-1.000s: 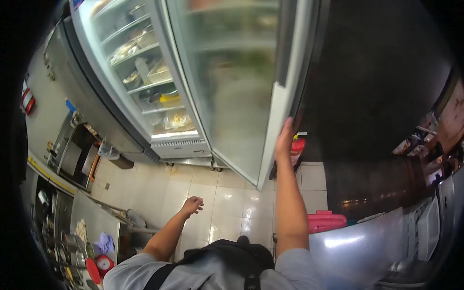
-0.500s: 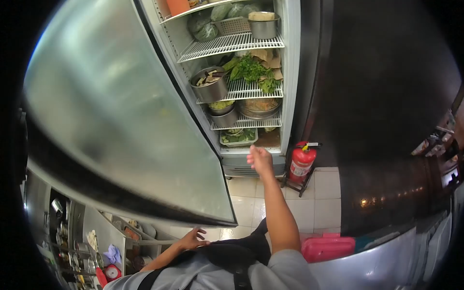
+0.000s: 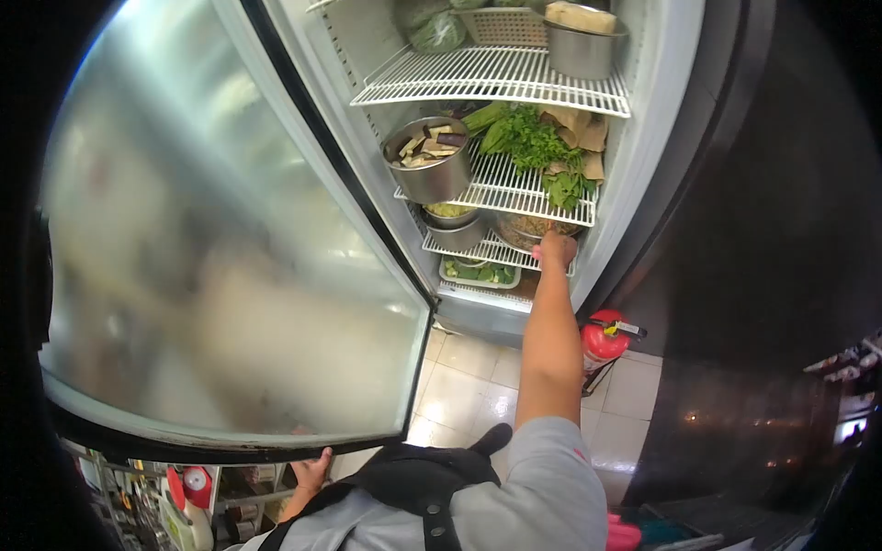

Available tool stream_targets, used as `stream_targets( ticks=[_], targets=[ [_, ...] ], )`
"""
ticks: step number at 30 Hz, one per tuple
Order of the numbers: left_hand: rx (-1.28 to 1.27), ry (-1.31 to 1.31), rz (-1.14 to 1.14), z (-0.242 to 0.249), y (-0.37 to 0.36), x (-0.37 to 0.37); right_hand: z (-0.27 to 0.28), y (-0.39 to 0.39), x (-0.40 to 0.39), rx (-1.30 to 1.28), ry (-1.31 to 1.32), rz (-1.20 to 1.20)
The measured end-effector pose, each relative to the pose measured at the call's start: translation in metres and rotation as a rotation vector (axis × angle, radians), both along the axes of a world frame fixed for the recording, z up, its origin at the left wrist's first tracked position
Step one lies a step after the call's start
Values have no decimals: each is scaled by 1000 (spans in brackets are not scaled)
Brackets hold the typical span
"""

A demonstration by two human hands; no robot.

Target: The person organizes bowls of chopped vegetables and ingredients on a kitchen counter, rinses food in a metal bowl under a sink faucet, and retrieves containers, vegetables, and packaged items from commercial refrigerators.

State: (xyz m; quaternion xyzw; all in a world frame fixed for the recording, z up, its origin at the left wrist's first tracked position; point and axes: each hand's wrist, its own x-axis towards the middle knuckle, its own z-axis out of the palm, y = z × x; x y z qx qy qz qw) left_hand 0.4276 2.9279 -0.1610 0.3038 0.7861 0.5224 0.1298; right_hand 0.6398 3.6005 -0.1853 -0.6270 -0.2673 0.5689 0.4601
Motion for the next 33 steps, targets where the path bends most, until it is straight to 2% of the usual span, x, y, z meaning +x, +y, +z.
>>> stream_targets(
  ticks=[3,5,8,12,15,18,21,22,25,26,27,28,29,30,31,32,33],
  targets=[
    [-55,3,6,-20,-13,-16,10,7,-3,83,115,-72],
    [-93,49,19,-21,-15,-20,31,4,-2,116,11,-45],
    [-273,286,37,-29,-24,-32,41,0,1,143,68,-63],
    [-200,198,64,-37,-27,-42,28,-13,11,157,131,26],
    [-265,337,97,-26,-22,-44,38,-49,15,185,109,-41],
    [-547,270,221,19,1,-21,47,-76,20,173,88,-29],
    [-1031,-377,241,35,16,-25,48,-98,28,203,45,6],
    [-1052,-687,240,41,24,-18,48,-108,30,203,29,-10],
    [-1275,-110,-456,37,42,-17,53,-146,40,241,74,-14],
    [-1167,-95,-454,42,58,-6,40,-156,48,255,57,-24],
    [-971,-201,-502,61,86,8,29,-168,54,270,43,-31],
    [-865,-231,-567,58,109,14,33,-187,60,247,21,-21],
    [-705,-193,-611,36,131,16,48,-213,62,225,1,-12],
    [-440,-341,-709,20,161,20,60,-239,64,261,33,21],
    [-307,-830,-616,28,195,34,68,-264,67,293,63,52],
    [-197,-1163,-622,21,224,35,68,-284,71,304,59,111],
    [-102,-1387,-628,19,251,38,67,-302,75,315,54,172]
  ],
)
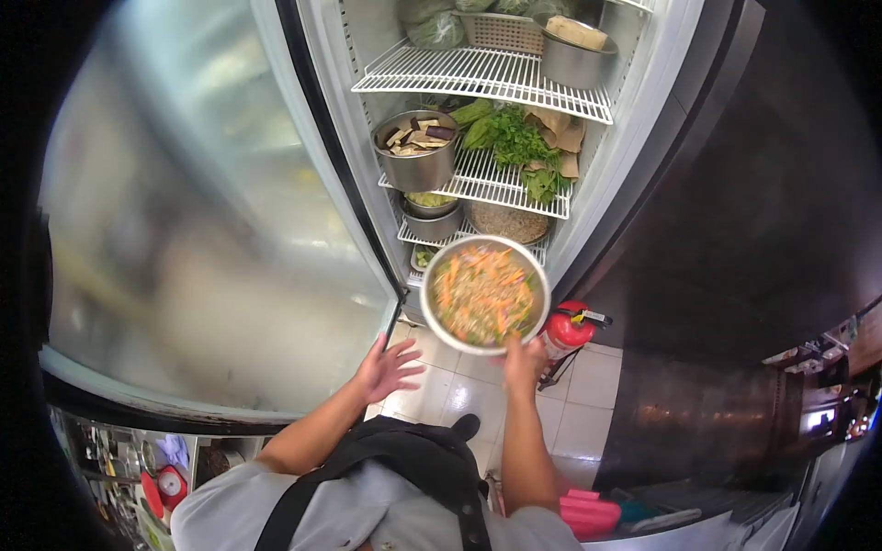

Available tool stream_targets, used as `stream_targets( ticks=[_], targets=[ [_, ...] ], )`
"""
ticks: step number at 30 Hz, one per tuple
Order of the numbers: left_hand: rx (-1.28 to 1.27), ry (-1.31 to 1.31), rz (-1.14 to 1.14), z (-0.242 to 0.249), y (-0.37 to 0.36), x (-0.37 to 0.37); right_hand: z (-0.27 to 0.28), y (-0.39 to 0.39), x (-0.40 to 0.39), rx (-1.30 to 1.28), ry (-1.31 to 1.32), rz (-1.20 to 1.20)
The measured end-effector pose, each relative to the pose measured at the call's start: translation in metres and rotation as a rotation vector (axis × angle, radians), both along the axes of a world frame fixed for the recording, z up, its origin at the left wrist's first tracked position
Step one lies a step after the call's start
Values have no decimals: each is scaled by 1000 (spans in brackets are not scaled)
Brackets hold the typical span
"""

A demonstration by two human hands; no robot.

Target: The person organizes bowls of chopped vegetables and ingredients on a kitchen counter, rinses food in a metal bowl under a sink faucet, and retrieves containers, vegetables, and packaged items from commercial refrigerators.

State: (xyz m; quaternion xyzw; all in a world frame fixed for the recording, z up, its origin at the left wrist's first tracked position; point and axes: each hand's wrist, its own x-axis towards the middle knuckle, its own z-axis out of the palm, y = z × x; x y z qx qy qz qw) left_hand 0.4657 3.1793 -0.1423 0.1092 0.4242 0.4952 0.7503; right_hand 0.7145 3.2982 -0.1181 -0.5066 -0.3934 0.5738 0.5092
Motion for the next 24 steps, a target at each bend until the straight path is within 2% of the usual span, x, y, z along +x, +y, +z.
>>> stream_targets(
  ticks=[1,4,7,14,15,18,19,20,22,24],
  targets=[
    [3,-234,37,-2,20,5,5,-21,3,-45,61,38],
    [161,-546,94,-11,57,22,12,-73,1,-159,276,133],
    [170,-651,84,-8,45,24,6,-107,-7,-209,336,112],
    [-54,-490,-30,17,-20,7,-12,-152,-9,-65,236,-60],
    [-27,-427,-49,15,-27,4,-12,-161,-7,-121,171,-64],
    [45,19,-44,-1,-45,8,8,-194,-25,-75,285,-262],
    [70,69,-215,14,-53,3,8,-205,-25,-68,282,-283],
    [32,153,-234,21,-54,9,3,-216,-22,-44,274,-360],
    [138,165,-360,26,-65,16,0,-240,-14,-8,261,-496],
    [234,-6,-536,15,-73,14,-2,-263,-9,46,270,-661]
  ],
)
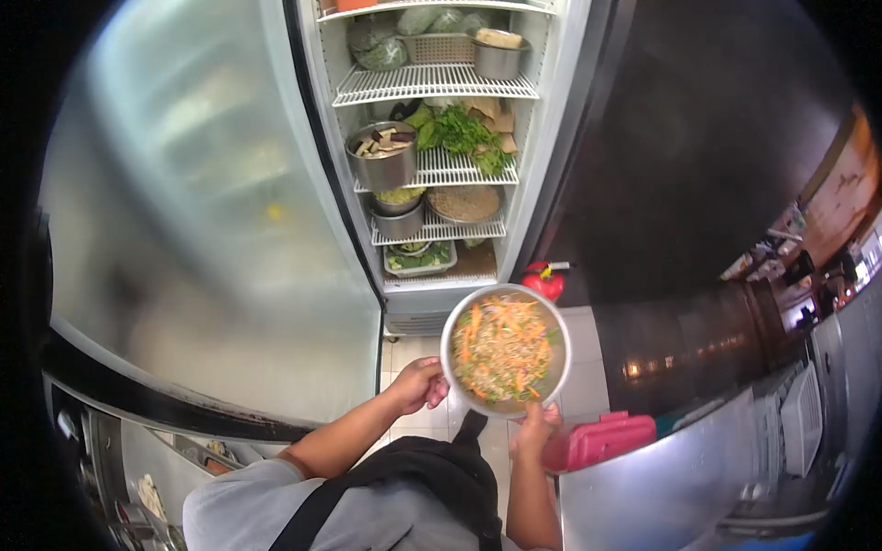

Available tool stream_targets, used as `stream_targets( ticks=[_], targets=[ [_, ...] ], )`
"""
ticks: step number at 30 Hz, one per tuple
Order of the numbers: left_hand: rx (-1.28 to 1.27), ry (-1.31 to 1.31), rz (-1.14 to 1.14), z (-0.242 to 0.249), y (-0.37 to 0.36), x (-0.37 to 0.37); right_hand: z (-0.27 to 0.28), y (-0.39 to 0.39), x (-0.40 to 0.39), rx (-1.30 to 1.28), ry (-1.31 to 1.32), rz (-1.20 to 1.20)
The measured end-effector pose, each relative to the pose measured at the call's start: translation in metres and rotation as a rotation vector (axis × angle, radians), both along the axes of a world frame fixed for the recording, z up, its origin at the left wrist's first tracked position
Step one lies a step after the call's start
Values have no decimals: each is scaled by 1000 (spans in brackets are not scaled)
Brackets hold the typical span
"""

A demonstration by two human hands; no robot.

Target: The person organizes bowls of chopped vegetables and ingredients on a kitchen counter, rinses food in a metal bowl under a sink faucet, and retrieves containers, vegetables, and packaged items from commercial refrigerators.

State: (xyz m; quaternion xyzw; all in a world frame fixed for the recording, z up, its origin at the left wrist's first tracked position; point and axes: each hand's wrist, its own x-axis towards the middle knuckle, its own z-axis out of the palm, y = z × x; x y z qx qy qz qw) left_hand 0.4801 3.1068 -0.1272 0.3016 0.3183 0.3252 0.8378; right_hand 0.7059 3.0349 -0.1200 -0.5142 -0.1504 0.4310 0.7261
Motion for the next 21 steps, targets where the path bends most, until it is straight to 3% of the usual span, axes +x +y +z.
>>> stream_targets(
  ticks=[1,4,6,8,10,12,14,16,17,18,19,20,21],
  targets=[
    [27,-85,-99,-9,-1,-1,-2,-11,8,-18,-34,-89],
    [639,513,-17,-32,-13,8,-1,-59,43,-41,-41,-242],
    [1235,1133,139,-61,-14,-15,-17,-90,57,-37,-34,-412],
    [845,1279,-236,-44,-6,-23,-25,-123,81,-31,-78,-602],
    [704,1178,-235,-55,-4,-26,-39,-161,108,-84,-120,-775],
    [1243,1161,158,-93,-15,-27,-72,-199,143,-168,-140,-887],
    [1189,1086,211,-93,-15,-24,-91,-224,173,-233,-138,-1080],
    [599,994,-91,-64,-11,-36,-90,-229,187,-302,-168,-1186],
    [526,1169,-255,-68,-1,-41,-84,-237,188,-292,-90,-1202],
    [785,1224,-110,-82,-8,-48,-68,-237,186,-282,-12,-1187],
    [1028,1295,46,-98,-15,-51,-99,-247,214,-351,-55,-1185],
    [1118,1269,226,-110,-19,-53,-104,-245,224,-399,-86,-1205],
    [854,1322,-174,-87,-17,-57,-106,-248,234,-462,-106,-1184]
  ],
)
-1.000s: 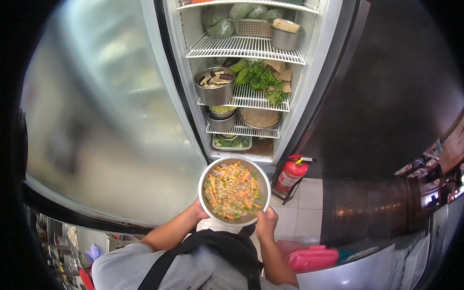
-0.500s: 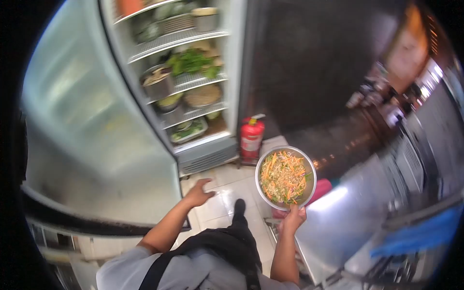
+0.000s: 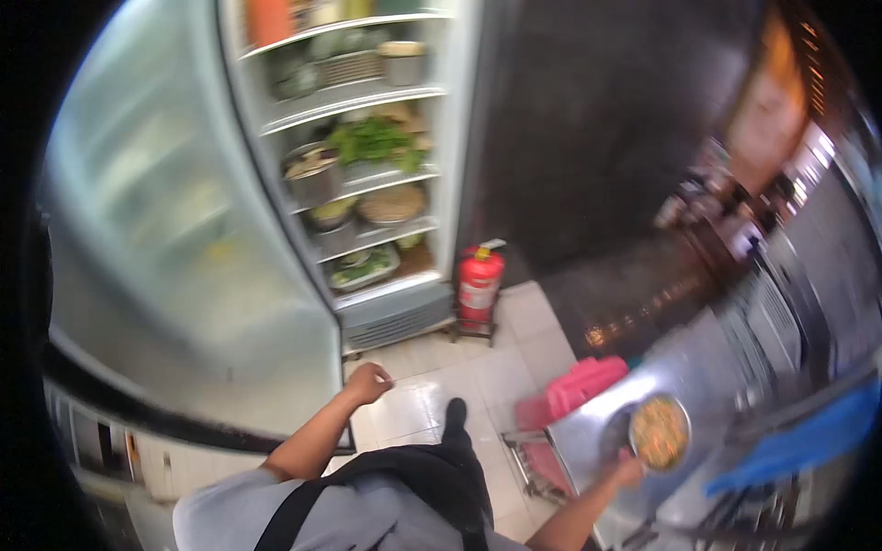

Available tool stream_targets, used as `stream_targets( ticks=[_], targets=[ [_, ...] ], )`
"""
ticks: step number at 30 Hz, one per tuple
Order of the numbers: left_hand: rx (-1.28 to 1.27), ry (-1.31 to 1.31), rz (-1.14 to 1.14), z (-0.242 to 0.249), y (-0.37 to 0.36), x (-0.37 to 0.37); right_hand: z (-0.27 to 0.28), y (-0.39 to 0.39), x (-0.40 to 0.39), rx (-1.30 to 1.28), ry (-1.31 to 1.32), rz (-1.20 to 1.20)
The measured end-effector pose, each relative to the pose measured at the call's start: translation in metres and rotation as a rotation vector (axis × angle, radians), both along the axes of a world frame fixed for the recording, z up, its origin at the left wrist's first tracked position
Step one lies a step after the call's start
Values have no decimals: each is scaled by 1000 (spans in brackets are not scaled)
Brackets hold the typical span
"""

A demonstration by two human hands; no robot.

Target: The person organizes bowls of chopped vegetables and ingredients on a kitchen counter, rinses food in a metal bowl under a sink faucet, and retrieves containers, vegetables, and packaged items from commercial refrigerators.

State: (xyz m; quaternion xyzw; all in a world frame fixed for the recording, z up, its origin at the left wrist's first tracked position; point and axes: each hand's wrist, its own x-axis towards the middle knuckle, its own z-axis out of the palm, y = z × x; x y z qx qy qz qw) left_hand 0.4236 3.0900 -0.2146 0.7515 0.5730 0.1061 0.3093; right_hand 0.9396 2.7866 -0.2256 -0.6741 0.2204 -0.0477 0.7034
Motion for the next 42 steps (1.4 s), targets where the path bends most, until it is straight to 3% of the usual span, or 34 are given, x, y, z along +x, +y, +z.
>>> stream_targets(
  ticks=[1,3,5,6,8,11,12,14,15,16,17,20,21,23,24,27,29,32,37,38,42],
  targets=[
    [-131,122,27,11,3,4,3,0,6,20,77,-7],
    [-88,15,63,12,3,-1,-7,11,10,197,40,-88],
    [49,-145,101,5,0,-8,39,35,-31,165,266,-86],
    [-58,-132,132,7,3,-11,54,47,-44,145,375,-88],
    [-273,-113,193,15,12,-16,-2,78,-16,37,170,102],
    [-78,-18,322,13,11,-23,-63,192,-36,-9,-294,537],
    [-38,86,229,7,13,-28,3,235,-93,35,-261,797],
    [-433,138,177,21,34,-38,2,330,-118,-169,-380,990],
    [-626,159,151,27,49,-44,21,370,-148,27,-486,1137],
    [-503,175,205,22,52,-51,17,420,-168,195,-491,1214],
    [-386,196,260,11,42,-58,41,458,-192,37,-508,1338],
    [-228,77,316,-17,25,-81,113,563,-258,179,-707,1567],
    [-201,4,315,-20,29,-85,142,597,-269,97,-878,1578],
    [-394,-36,356,-3,35,-87,189,668,-295,78,-1103,1442],
    [-488,-57,378,8,37,-88,207,708,-303,51,-1111,1409],
    [-425,-80,485,24,38,-90,255,805,-324,-101,-1194,1189],
    [-399,-160,564,33,37,-89,270,868,-330,-419,-1286,1148],
    [-405,-227,661,31,36,-95,288,914,-323,-529,-1580,1386],
    [-441,-377,726,40,41,-85,281,956,-331,-709,-1730,1301],
    [-441,-429,716,22,38,-91,278,960,-330,-723,-1743,1289],
    [-432,-439,749,34,46,-92,272,967,-324,-734,-1772,1256]
  ],
)
